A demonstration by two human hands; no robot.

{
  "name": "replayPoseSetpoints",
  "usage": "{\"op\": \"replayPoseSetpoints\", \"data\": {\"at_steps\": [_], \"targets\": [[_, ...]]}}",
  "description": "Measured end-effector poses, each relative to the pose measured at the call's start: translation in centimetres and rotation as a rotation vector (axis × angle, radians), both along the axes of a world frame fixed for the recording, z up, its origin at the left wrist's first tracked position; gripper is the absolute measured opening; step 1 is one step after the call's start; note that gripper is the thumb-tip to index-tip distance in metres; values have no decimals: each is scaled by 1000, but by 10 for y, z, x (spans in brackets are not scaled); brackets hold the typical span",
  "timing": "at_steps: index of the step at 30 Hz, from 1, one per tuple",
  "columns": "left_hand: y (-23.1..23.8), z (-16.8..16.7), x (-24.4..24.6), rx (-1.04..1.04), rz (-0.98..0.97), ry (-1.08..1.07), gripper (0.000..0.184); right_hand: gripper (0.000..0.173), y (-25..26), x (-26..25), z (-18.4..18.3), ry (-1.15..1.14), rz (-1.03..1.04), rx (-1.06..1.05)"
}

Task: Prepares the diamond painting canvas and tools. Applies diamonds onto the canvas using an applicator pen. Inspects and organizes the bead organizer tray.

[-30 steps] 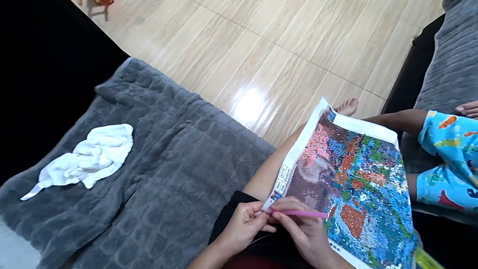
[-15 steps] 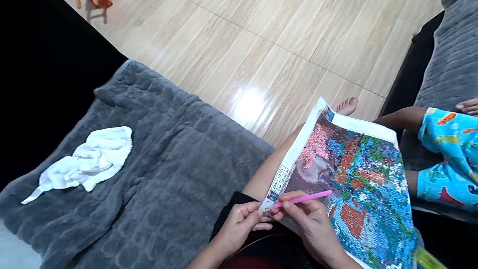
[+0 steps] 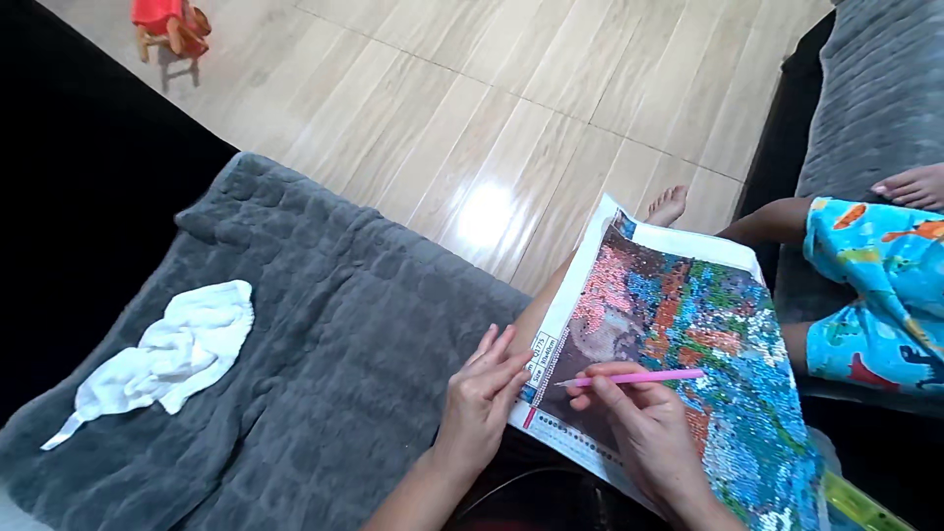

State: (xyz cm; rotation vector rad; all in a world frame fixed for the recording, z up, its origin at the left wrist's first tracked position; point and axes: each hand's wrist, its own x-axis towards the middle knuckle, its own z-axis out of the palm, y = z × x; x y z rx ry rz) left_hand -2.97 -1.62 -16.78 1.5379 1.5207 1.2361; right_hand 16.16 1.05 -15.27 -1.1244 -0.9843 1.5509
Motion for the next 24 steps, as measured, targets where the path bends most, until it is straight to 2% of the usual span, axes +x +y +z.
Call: {"op": "replayPoseSetpoints", "data": {"at_steps": [8, 15, 24], "targets": [[62, -9, 22, 98, 23, 236, 10, 12, 4, 4, 1, -14, -52, 26], [76, -13, 28, 142, 24, 301, 8, 11, 8, 5, -2, -6, -57, 20], [82, -8, 32, 14, 7, 298, 10, 11, 9, 8, -4, 24, -81, 8]]}}
